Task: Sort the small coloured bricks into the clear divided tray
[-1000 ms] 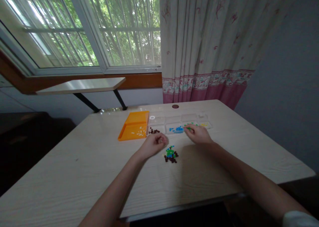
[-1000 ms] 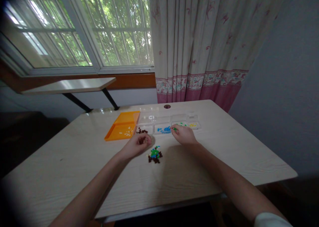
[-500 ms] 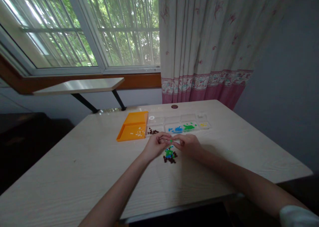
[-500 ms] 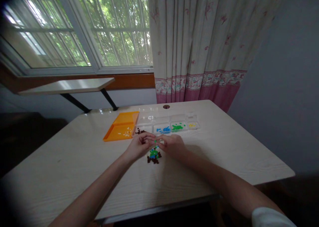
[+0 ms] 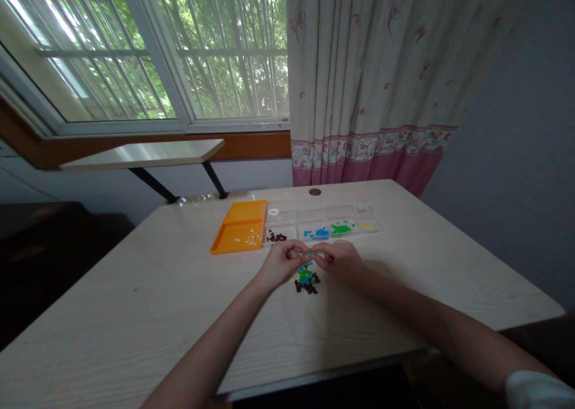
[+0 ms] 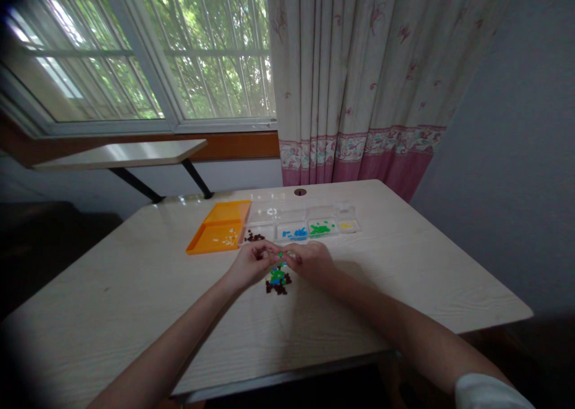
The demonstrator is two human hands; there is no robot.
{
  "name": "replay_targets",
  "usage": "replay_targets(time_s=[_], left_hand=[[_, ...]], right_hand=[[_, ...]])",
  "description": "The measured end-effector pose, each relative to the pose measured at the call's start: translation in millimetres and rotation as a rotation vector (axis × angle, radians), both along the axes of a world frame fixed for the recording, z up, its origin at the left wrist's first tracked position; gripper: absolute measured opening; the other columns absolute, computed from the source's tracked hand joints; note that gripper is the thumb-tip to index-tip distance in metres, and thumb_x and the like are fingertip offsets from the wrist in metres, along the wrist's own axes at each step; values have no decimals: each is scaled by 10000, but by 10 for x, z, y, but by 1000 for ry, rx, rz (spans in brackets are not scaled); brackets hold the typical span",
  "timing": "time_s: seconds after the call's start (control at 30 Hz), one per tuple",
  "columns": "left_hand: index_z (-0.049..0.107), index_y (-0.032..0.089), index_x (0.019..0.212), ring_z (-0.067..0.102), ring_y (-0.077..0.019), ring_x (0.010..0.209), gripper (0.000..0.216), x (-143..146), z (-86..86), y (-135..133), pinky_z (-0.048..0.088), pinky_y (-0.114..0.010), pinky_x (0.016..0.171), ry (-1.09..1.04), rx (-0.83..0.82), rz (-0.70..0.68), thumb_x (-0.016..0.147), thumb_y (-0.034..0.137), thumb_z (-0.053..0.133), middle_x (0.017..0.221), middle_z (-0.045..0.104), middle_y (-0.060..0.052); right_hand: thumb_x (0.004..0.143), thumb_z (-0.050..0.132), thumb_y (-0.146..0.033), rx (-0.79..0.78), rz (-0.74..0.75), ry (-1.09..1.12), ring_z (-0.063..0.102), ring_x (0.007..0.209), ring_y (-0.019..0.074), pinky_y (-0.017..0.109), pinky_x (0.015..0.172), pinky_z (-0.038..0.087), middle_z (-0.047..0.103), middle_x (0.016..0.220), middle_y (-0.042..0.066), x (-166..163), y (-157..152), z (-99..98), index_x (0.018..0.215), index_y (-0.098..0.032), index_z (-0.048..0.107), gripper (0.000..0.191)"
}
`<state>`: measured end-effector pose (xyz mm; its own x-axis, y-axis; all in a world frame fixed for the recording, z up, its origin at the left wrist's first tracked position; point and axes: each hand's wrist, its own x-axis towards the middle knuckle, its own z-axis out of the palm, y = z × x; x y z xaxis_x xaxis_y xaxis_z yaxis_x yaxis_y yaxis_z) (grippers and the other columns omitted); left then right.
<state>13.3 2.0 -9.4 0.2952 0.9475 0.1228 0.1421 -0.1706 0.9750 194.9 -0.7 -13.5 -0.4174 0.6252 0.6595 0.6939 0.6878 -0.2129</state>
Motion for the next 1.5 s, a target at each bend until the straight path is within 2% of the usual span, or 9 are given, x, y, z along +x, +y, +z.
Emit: replay_targets(time_s=[0.2,0.3,0.37,0.47,0.6,0.8,1.17,1.3,1.5], left_hand=[[607,99,773,251,-18,405,287,7,-14,4,187,-144,393,29,24,-3,631,338,675,454,346,85],[600,112,849,233,-27,402,284,-45,34,0,174,-151,398,84,57,-18,677,336,631,446,299,97],[596,120,863,270,-35,427,261,-128,93,0,194,-153,409,159,101,-38,697,321,607,484,348,81],[593,118,771,338,-42,490,208,-294,186,6,241,-150,437,318,123,-139,691,309,609,595,461,37],[568,124,713,387,-56,512,210,-448,251,7,289,-155,465,459,35,-331,675,324,623,591,475,38],[601,131,750,471,-97,625,214,-440,228,-3,350,-181,556,583,105,-389,614,284,665,704,540,12],[597,125,726,444,-84,589,130,-414,188,-7,338,-177,542,597,117,-440,677,245,596,658,509,19],[586,123,725,434,-82,574,109,-404,192,-7,331,-177,532,618,120,-428,695,226,571,642,507,19],[569,120,729,440,-97,608,167,-371,188,4,351,-186,549,538,176,-343,782,247,476,650,506,-3]], right_hand=[[775,561,-280,9,27,8,500,446,89,211,550,355,571,484,-51,3,-5,4,839,-251,678,136],[779,558,-293,32,23,22,487,436,83,205,535,350,555,471,-53,17,15,14,828,-243,676,137],[789,548,-310,68,10,51,477,430,80,199,522,348,539,457,-51,47,42,37,816,-230,677,154],[799,532,-325,115,-47,96,462,421,80,192,505,350,501,426,-48,136,90,112,797,-213,680,185],[799,530,-320,172,-106,152,453,415,78,186,504,368,481,423,-49,283,138,240,797,-194,674,191],[802,541,-301,246,-138,181,442,421,80,198,512,372,468,428,-48,373,148,316,809,-187,677,178],[794,560,-278,286,-96,185,429,422,79,200,519,362,443,422,-56,377,147,301,809,-183,672,148],[802,538,-314,208,-176,152,442,429,83,203,530,355,472,432,-47,412,202,279,817,-184,677,191],[820,474,-367,-172,-477,-35,524,498,120,215,506,318,595,543,-22,552,358,217,919,-238,655,243]])
